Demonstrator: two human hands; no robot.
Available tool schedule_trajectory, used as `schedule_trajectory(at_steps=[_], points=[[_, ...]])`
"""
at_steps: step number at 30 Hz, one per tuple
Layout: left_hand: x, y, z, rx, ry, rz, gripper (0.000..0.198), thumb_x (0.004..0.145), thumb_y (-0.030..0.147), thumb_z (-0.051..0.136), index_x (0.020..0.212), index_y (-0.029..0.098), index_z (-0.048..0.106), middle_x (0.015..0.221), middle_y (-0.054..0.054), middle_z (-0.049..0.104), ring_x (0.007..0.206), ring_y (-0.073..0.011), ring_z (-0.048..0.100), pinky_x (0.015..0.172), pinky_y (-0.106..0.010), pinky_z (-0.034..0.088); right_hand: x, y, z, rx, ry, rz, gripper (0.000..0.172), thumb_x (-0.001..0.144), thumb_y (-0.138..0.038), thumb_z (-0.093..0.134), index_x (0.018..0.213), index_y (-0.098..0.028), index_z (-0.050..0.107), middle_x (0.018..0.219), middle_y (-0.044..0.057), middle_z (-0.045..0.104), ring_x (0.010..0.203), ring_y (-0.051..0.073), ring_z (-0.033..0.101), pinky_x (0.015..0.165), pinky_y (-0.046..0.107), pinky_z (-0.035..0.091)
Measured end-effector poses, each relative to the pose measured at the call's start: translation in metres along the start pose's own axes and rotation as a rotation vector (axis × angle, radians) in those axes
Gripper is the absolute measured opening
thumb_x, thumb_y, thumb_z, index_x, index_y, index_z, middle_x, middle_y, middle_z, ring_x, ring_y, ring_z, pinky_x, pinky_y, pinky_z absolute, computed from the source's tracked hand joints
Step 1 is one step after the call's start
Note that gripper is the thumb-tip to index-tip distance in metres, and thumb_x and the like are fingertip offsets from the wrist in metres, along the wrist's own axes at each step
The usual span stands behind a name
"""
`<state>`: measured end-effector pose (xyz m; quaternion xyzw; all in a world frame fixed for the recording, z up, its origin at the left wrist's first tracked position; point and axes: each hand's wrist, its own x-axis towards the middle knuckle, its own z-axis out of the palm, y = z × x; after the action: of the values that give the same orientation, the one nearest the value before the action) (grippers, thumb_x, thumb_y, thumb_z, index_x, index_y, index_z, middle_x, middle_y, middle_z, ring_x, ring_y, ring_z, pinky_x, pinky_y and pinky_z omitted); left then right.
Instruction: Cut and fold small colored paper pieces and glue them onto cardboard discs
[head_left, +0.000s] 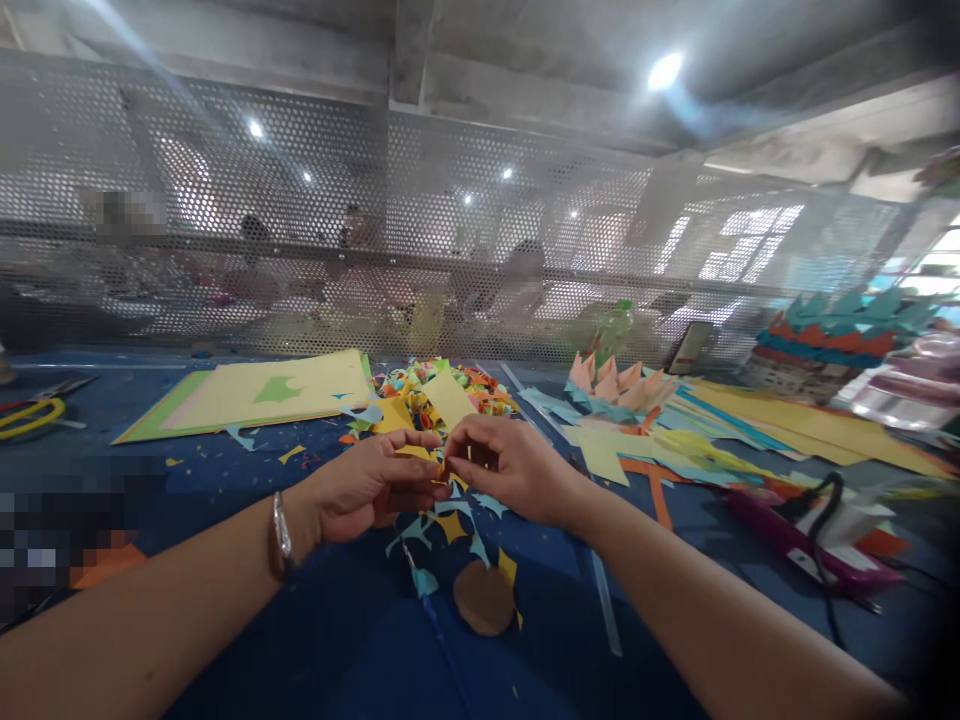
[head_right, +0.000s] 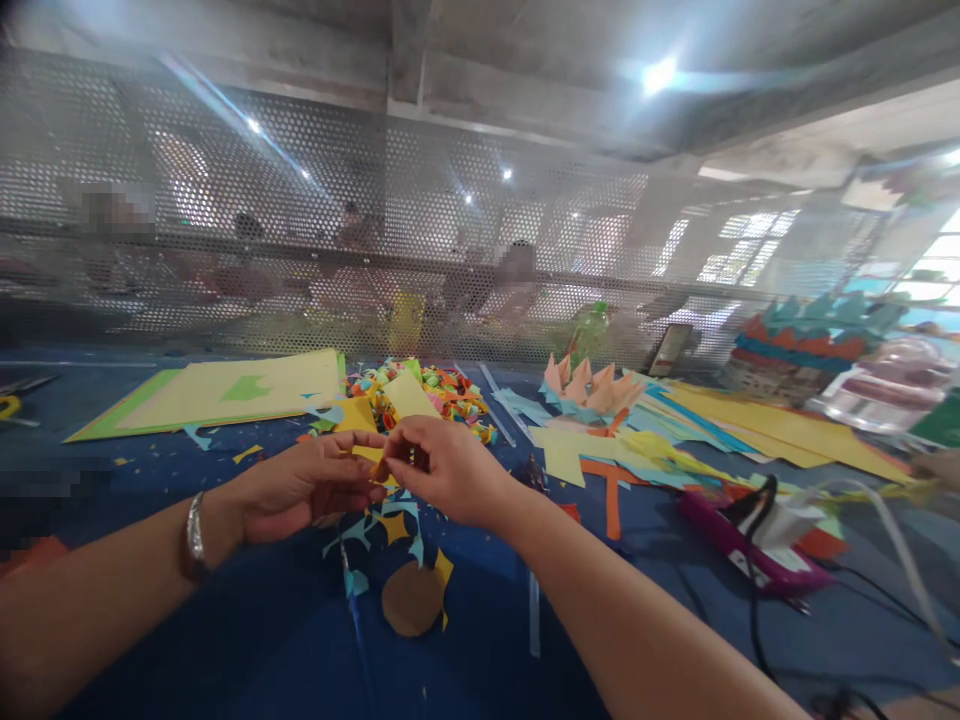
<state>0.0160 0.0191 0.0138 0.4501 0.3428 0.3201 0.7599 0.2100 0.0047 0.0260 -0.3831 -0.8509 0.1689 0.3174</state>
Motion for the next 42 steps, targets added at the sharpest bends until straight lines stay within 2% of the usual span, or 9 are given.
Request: schedule_trajectory(at_steps=[5,11,21,25,28,31,36,39,42], points=[[-0.002,0.000,0.001,-0.024,-0.031,0.044,0.037,0.072,0.003,0.066,0.106,0.016,0.056,0.082,-0.004,0.068,0.069,-0.0111,0.066,0.067,-0.020,0.050,-0.001,-0.003,-0.001,0.068,0.032,0.010,0.006,0.081,-0.016,0.053,0.082,-0.017,0.058,0.066,-0.003,0.053,0.054,0.008,0.047,0.050,0.021,0.037],[-0.001,0.003,0.004,-0.118,-0.037,-0.003,0.022,0.076,0.010,0.058,0.098,0.013,0.057,0.070,-0.005,0.066,0.064,-0.0117,0.064,0.061,-0.019,0.046,-0.001,-0.005,-0.002,0.023,0.054,-0.049,0.005,0.080,-0.015,0.053,0.081,-0.016,0.058,0.069,-0.002,0.054,0.058,0.009,0.048,0.054,0.022,0.039],[-0.003,0.001,0.003,-0.079,-0.016,0.040,0.043,0.066,0.006,0.071,0.104,0.016,0.053,0.073,0.000,0.065,0.058,-0.0069,0.059,0.057,-0.017,0.042,-0.001,-0.004,-0.001,-0.016,0.048,-0.058,0.010,0.077,-0.012,0.053,0.082,-0.018,0.058,0.072,-0.001,0.056,0.058,0.009,0.048,0.055,0.022,0.039],[-0.002,-0.001,0.006,-0.040,0.067,0.171,0.043,0.069,0.011,0.072,0.105,0.017,0.049,0.069,0.001,0.063,0.060,-0.0087,0.059,0.059,-0.020,0.042,0.000,-0.004,-0.001,0.032,0.067,0.014,0.007,0.084,-0.021,0.051,0.085,-0.018,0.058,0.072,-0.001,0.056,0.056,0.009,0.047,0.052,0.023,0.038],[-0.002,-0.003,0.009,0.096,0.164,0.342,0.040,0.074,0.018,0.070,0.106,0.018,0.046,0.064,0.004,0.060,0.059,-0.0098,0.057,0.054,-0.020,0.038,0.000,-0.004,-0.001,0.121,0.054,0.102,0.015,0.089,-0.030,0.048,0.083,-0.018,0.056,0.063,-0.003,0.051,0.051,0.009,0.047,0.048,0.023,0.036],[-0.003,-0.004,0.012,0.229,0.224,0.468,0.036,0.077,0.021,0.066,0.106,0.018,0.044,0.063,0.005,0.058,0.059,-0.0111,0.057,0.055,-0.022,0.040,0.000,-0.005,0.000,0.199,0.018,0.160,0.020,0.090,-0.035,0.047,0.082,-0.018,0.055,0.057,-0.004,0.048,0.048,0.008,0.049,0.046,0.022,0.036],[-0.003,-0.007,0.014,0.335,0.265,0.490,0.033,0.078,0.021,0.063,0.106,0.018,0.046,0.067,0.002,0.062,0.064,-0.0140,0.061,0.065,-0.027,0.048,0.001,-0.006,0.000,0.213,0.013,0.182,0.019,0.088,-0.034,0.051,0.081,-0.018,0.057,0.052,-0.005,0.048,0.043,0.007,0.045,0.044,0.021,0.035],[0.000,-0.009,0.012,0.327,0.291,0.480,0.027,0.077,0.021,0.064,0.102,0.016,0.053,0.068,-0.001,0.064,0.063,-0.0146,0.062,0.067,-0.028,0.050,0.001,-0.006,0.000,0.195,0.023,0.194,0.018,0.087,-0.033,0.051,0.080,-0.017,0.058,0.050,-0.006,0.048,0.041,0.007,0.041,0.043,0.021,0.033],[0.002,-0.011,0.011,0.291,0.308,0.458,0.022,0.076,0.021,0.065,0.097,0.016,0.058,0.069,-0.003,0.066,0.063,-0.0148,0.063,0.067,-0.028,0.051,0.001,-0.006,0.001,0.178,0.028,0.189,0.018,0.086,-0.033,0.053,0.080,-0.017,0.059,0.053,-0.004,0.049,0.044,0.007,0.043,0.044,0.022,0.033]])
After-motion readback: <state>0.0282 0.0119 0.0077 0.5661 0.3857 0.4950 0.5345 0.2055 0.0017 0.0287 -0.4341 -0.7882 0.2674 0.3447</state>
